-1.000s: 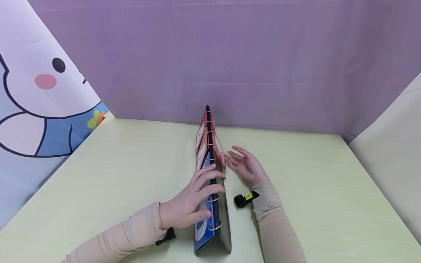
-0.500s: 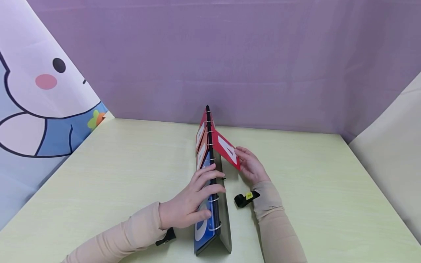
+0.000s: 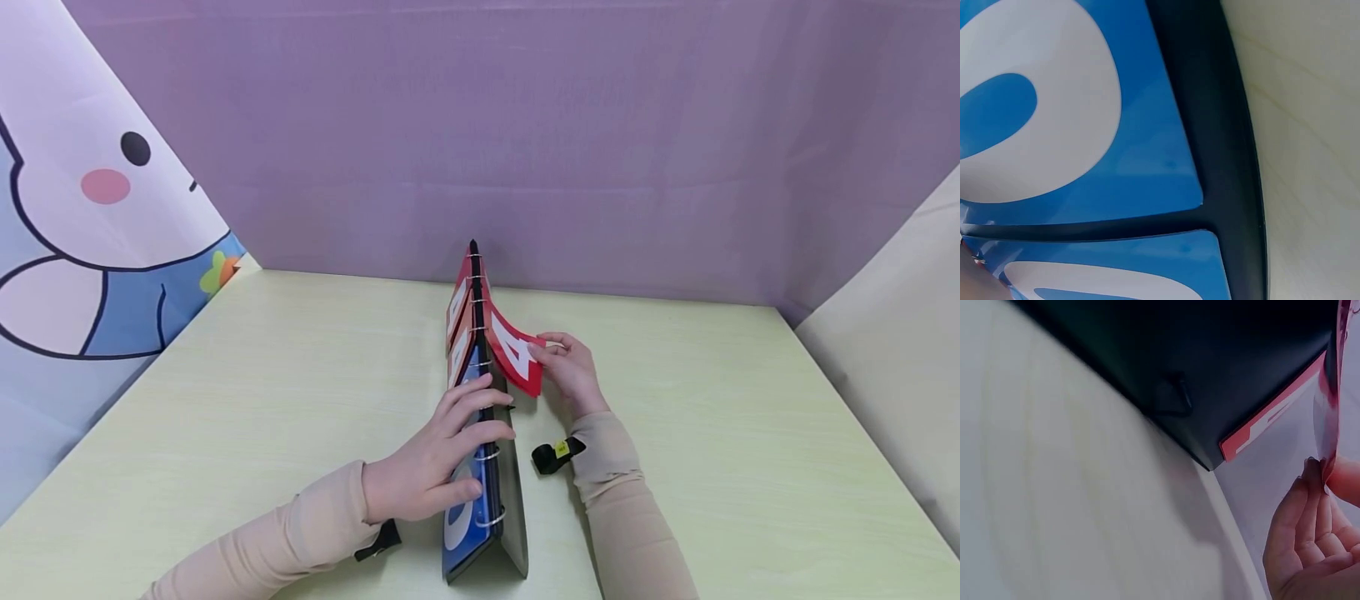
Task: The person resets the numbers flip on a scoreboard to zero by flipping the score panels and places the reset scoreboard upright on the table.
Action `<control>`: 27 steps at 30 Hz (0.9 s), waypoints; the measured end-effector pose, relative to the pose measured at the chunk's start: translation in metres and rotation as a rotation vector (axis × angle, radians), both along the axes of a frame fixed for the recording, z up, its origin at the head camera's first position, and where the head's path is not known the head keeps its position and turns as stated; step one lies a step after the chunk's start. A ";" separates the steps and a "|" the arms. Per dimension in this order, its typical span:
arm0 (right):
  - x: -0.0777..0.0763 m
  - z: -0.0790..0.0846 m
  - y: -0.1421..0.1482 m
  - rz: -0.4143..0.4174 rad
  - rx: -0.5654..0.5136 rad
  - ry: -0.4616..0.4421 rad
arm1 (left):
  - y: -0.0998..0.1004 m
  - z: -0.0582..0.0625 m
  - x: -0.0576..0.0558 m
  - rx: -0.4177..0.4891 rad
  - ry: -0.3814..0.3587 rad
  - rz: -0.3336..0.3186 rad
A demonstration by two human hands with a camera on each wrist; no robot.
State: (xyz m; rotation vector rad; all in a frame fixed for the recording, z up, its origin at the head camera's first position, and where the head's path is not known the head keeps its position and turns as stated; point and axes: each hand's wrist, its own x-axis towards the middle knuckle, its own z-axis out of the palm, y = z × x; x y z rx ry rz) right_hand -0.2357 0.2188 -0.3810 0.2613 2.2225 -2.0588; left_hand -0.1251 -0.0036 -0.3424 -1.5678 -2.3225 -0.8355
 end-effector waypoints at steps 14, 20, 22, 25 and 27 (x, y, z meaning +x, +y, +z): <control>-0.006 -0.002 0.004 -0.044 0.059 0.047 | 0.002 -0.001 -0.002 -0.004 -0.001 0.014; -0.007 -0.003 0.006 -0.075 0.023 0.064 | 0.002 -0.001 -0.003 -0.008 -0.016 0.016; -0.007 -0.003 0.008 -0.072 -0.018 0.066 | 0.002 -0.002 -0.003 -0.010 -0.017 0.015; -0.006 -0.003 0.009 -0.059 -0.107 0.057 | 0.003 -0.002 -0.004 -0.012 -0.024 0.012; -0.006 -0.004 0.011 -0.038 -0.175 0.054 | 0.003 -0.002 -0.004 -0.012 -0.030 0.010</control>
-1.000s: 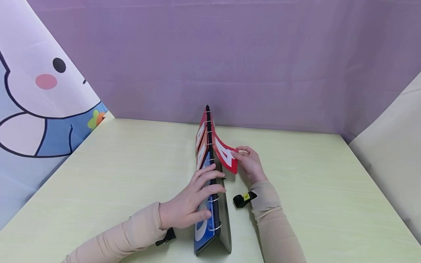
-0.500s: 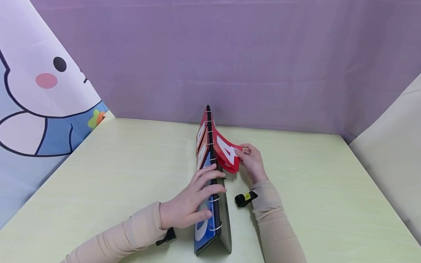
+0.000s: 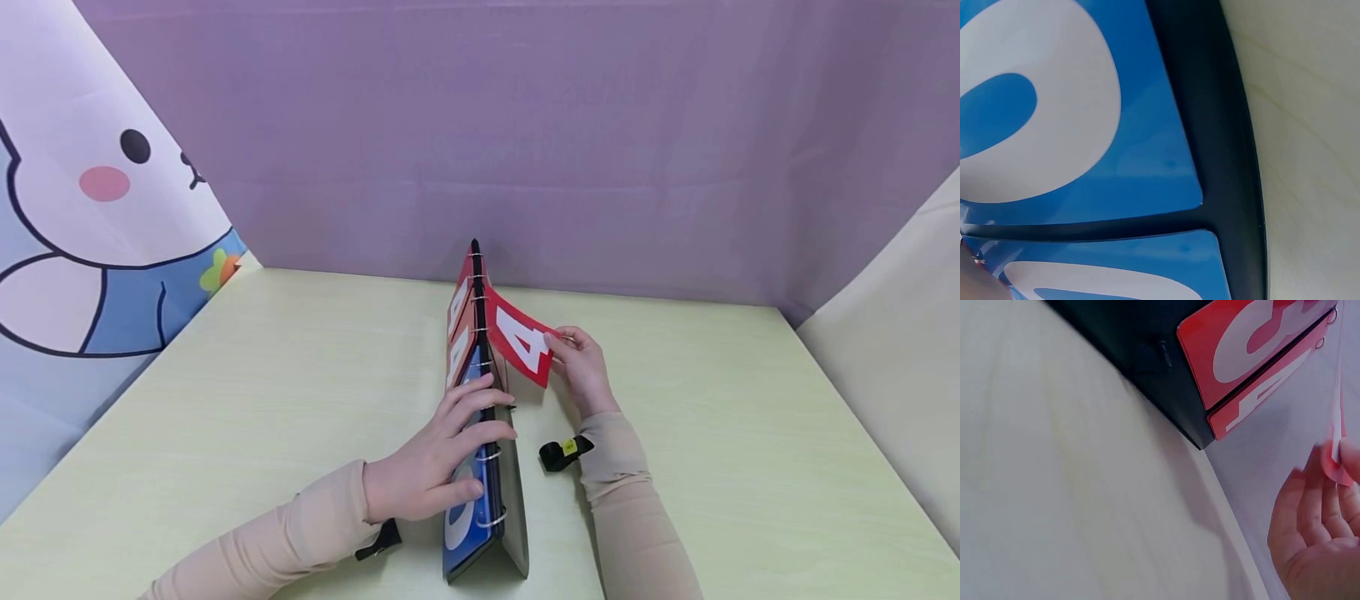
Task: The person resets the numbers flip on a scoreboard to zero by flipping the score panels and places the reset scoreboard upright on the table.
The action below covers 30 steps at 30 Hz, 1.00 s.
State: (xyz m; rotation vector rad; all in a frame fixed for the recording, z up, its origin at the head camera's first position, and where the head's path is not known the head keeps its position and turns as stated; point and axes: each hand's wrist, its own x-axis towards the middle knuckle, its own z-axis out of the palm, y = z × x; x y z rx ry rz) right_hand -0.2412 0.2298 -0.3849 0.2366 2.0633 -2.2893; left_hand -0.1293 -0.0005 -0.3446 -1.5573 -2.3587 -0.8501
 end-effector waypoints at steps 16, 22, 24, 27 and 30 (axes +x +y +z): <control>0.011 0.033 0.023 0.045 -0.288 0.038 | 0.001 -0.001 0.000 0.004 -0.029 0.000; 0.022 0.054 0.030 0.083 -0.493 0.209 | 0.001 -0.001 0.000 0.015 -0.005 0.001; 0.025 0.060 0.029 0.100 -0.563 0.300 | 0.001 -0.001 0.000 0.019 0.000 0.002; 0.031 0.069 0.024 0.131 -0.625 0.446 | 0.001 -0.001 0.001 0.019 -0.010 0.003; 0.038 0.079 0.015 0.161 -0.573 0.564 | 0.000 0.000 0.001 0.014 -0.028 0.003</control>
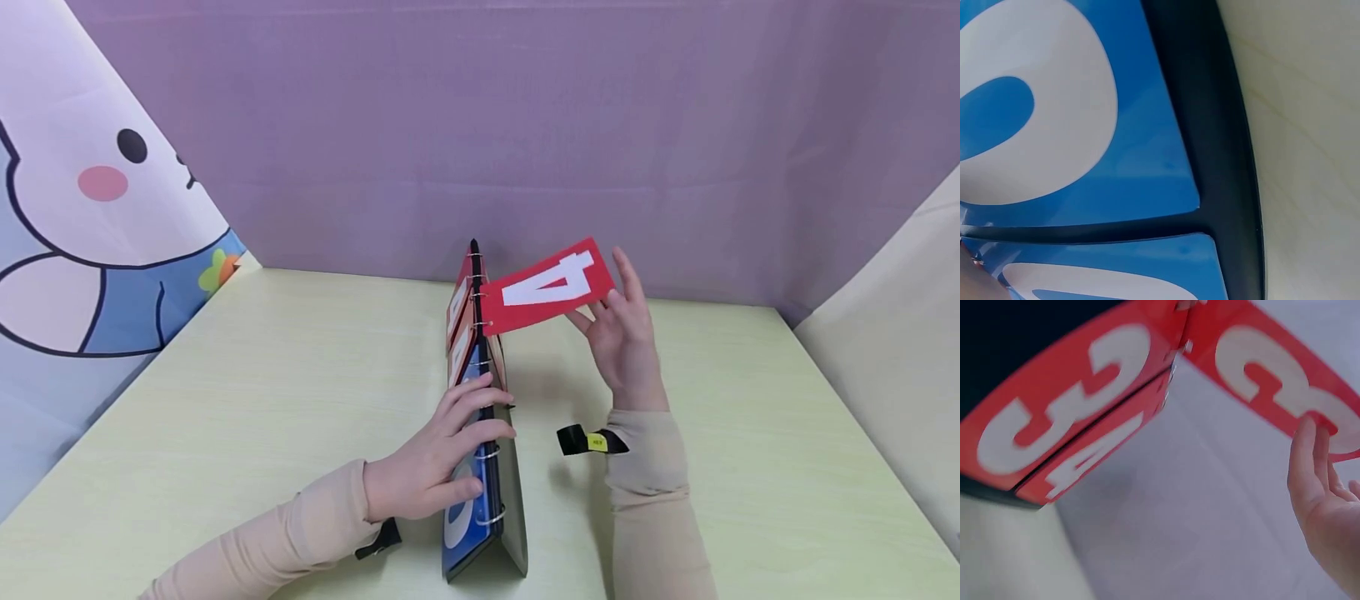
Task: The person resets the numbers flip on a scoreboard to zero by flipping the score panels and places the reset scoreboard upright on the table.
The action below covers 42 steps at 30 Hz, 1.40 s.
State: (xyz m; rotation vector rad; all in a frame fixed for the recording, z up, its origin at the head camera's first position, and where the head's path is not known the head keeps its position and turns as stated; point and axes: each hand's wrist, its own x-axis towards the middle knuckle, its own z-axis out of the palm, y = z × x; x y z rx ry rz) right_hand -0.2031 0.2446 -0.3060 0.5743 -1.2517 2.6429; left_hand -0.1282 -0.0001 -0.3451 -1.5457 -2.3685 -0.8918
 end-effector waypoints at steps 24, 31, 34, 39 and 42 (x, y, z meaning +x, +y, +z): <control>0.003 -0.005 -0.064 -0.176 0.823 0.173 | -0.002 -0.003 -0.001 -0.001 0.042 -0.013; 0.003 -0.008 -0.067 -0.219 0.884 0.233 | -0.001 -0.003 -0.001 -0.006 0.063 -0.013; 0.002 -0.009 -0.068 -0.248 0.864 0.257 | 0.000 -0.003 -0.001 -0.003 0.056 -0.015; 0.002 -0.012 -0.072 -0.317 0.819 0.303 | 0.001 -0.004 -0.001 0.014 0.092 -0.005; 0.002 -0.013 -0.073 -0.372 0.878 0.338 | 0.001 -0.005 -0.002 0.011 0.080 -0.006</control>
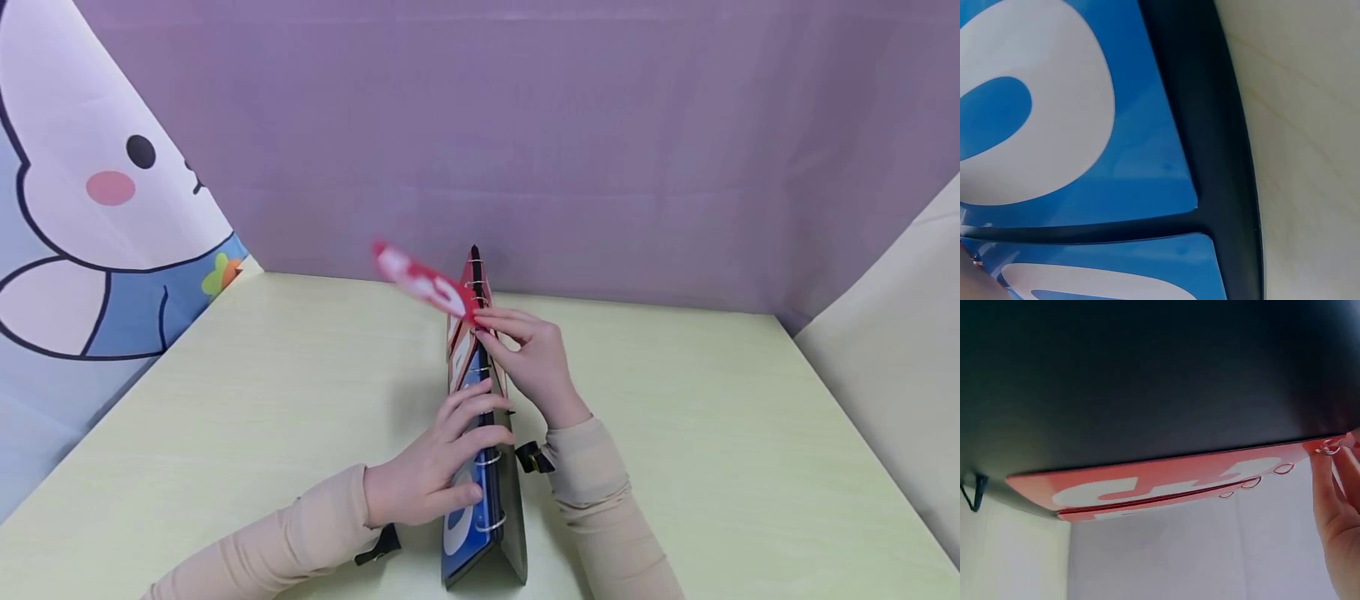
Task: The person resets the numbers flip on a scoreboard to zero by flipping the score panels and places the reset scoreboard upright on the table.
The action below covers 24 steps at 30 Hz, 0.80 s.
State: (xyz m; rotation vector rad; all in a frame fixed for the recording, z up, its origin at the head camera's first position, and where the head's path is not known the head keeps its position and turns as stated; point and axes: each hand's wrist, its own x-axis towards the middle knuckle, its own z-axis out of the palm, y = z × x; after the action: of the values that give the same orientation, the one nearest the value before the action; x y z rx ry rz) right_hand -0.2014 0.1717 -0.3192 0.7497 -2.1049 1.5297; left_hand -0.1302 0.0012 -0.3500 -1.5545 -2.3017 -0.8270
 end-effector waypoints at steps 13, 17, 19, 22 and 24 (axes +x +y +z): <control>-0.004 -0.001 0.001 0.036 0.323 0.107 | -0.002 -0.002 0.001 -0.016 -0.017 0.007; -0.003 -0.003 0.002 0.062 0.294 0.052 | -0.002 -0.003 0.000 -0.008 0.019 0.007; -0.003 -0.006 0.003 0.071 0.233 -0.015 | -0.002 -0.004 0.000 -0.004 0.020 0.002; -0.005 -0.012 0.008 0.076 0.085 -0.137 | -0.001 -0.005 0.000 -0.004 0.025 -0.002; -0.008 -0.019 0.012 0.093 -0.037 -0.231 | 0.000 -0.006 0.000 -0.007 0.019 -0.003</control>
State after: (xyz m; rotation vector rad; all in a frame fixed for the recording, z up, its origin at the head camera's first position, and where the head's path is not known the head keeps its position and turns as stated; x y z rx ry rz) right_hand -0.2093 0.1840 -0.3380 0.6956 -2.2252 1.7749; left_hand -0.1304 0.0012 -0.3556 -1.5617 -2.2919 -0.8023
